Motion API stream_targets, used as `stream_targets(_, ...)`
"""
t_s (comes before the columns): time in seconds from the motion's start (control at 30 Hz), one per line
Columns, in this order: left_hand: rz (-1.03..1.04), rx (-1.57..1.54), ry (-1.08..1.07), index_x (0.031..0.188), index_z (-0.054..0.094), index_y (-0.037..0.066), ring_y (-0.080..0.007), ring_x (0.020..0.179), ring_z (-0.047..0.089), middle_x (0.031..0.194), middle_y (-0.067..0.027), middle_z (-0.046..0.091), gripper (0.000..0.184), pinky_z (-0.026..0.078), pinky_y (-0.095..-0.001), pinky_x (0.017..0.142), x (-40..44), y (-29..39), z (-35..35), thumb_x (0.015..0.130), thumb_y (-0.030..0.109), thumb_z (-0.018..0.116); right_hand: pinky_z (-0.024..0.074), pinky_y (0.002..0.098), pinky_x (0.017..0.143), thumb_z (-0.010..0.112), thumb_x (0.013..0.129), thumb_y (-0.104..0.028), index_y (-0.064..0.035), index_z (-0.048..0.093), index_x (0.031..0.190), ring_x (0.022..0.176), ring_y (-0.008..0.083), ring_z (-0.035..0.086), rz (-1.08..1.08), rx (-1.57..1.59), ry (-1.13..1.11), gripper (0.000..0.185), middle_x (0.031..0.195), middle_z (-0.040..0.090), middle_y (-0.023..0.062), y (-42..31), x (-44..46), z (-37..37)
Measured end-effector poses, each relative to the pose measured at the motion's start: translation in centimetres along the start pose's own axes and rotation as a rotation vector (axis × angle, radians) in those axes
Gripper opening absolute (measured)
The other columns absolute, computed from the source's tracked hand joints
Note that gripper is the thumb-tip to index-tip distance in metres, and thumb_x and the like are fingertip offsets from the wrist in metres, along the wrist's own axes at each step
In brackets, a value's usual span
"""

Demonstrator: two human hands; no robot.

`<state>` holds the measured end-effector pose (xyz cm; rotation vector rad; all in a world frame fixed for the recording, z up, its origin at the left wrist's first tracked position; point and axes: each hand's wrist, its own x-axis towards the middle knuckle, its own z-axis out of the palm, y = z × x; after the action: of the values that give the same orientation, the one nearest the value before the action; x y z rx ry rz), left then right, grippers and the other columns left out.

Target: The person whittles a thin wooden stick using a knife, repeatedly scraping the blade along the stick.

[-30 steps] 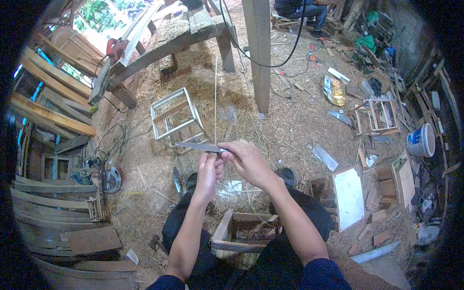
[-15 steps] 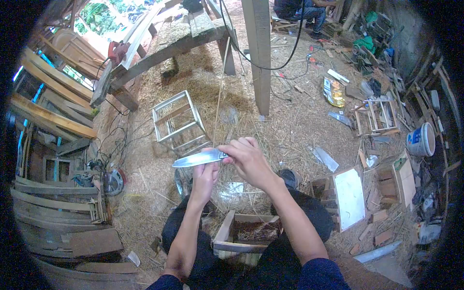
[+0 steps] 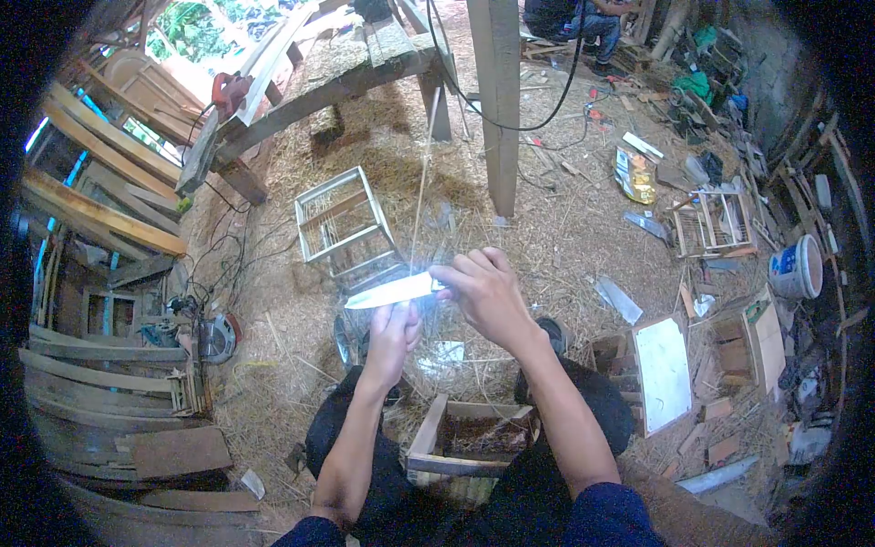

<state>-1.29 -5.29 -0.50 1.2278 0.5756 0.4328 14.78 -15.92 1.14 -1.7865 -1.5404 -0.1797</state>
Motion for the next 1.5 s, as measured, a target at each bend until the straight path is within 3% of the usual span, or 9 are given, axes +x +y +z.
stream_targets(0.13,-0.033,-0.073,-0.061,0.097,0.049,0.011,-0.0028,0.051,0.029,0.070,0.0068,0.036,0.022,0.021,-0.0217,0.043,-0.8,0.2,-0.4,0.110,0.028,0.046,0.0385,0.0380,0.090,0.070,0.086,-0.008,-0.0091,0.071,0.111,0.086,0.0244,0.058,-0.015,-0.063,0.026,0.025,0.087,0.062,0.0056,0.5,-0.1,0.6)
stream_targets(0.23,-0.137,-0.152,-0.146,0.106,0.050,0.012,-0.0017,0.049,0.026,0.069,0.0072,0.034,0.019,0.019,-0.0207,0.042,-2.7,0.2,-0.1,0.111,0.029,0.043,0.0388,0.0394,0.091,0.071,0.088,-0.014,-0.0113,0.070,0.112,0.091,0.0227,0.060,0.205,-0.249,0.201,0.024,0.091,0.064,0.0049,4.8,0.8,-2.4)
stream_targets(0.47,-0.255,-0.035,-0.220,0.107,0.051,0.012,-0.0023,0.051,0.027,0.072,0.0069,0.033,0.022,0.021,-0.0199,0.045,-1.8,0.1,-1.7,0.110,0.032,0.044,0.0391,0.0386,0.088,0.072,0.087,-0.015,-0.0118,0.070,0.111,0.091,0.0221,0.062,0.178,-0.258,0.233,0.024,0.093,0.067,0.0039,3.4,0.2,-2.1)
stream_targets(0.63,-0.170,-0.069,-0.127,0.121,0.051,0.009,-0.0053,0.051,0.038,0.075,-0.0002,0.047,0.032,0.033,-0.0220,0.045,-1.1,0.9,-1.2,0.111,0.038,0.041,0.0392,0.0388,0.088,0.073,0.086,-0.016,-0.0123,0.070,0.111,0.091,0.0209,0.062,0.160,-0.281,0.174,0.026,0.092,0.067,0.0029,2.5,0.4,-1.7)
stream_targets(0.73,-0.127,-0.115,-0.088,0.121,0.051,0.009,-0.0056,0.051,0.038,0.075,-0.0004,0.047,0.031,0.034,-0.0228,0.046,-0.7,1.3,-0.3,0.112,0.036,0.040,0.0389,0.0385,0.088,0.073,0.086,-0.016,-0.0118,0.070,0.111,0.091,0.0208,0.062,0.132,-0.288,0.152,0.026,0.091,0.066,0.0029,2.0,0.3,-1.4)
stream_targets(0.97,-0.147,-0.398,-0.054,0.114,0.050,0.011,-0.0036,0.043,0.027,0.066,0.0046,0.035,0.021,0.020,-0.0219,0.036,1.1,1.6,1.1,0.111,0.031,0.043,0.0385,0.0385,0.089,0.072,0.087,-0.016,-0.0114,0.070,0.111,0.090,0.0209,0.061,0.102,-0.198,0.132,0.024,0.090,0.064,0.0027,1.3,-0.1,0.0)
stream_targets(1.3,-0.104,-0.364,-0.019,0.108,0.048,0.015,-0.0009,0.040,0.021,0.060,0.0089,0.029,0.019,0.014,-0.0208,0.034,2.1,1.8,3.5,0.110,0.034,0.047,0.0393,0.0385,0.088,0.074,0.086,-0.021,-0.0143,0.070,0.109,0.089,0.0201,0.061,0.107,-0.276,0.166,0.024,0.088,0.064,0.0011,2.8,0.1,-1.1)
stream_targets(1.5,-0.231,-0.219,-0.066,0.107,0.047,0.016,-0.0010,0.040,0.021,0.059,0.0088,0.027,0.022,0.013,-0.0215,0.034,0.5,0.8,5.1,0.109,0.038,0.049,0.0413,0.0396,0.089,0.074,0.086,-0.020,-0.0151,0.070,0.108,0.090,0.0206,0.062,0.282,-0.313,0.217,0.022,0.088,0.064,0.0014,5.2,0.5,-2.8)
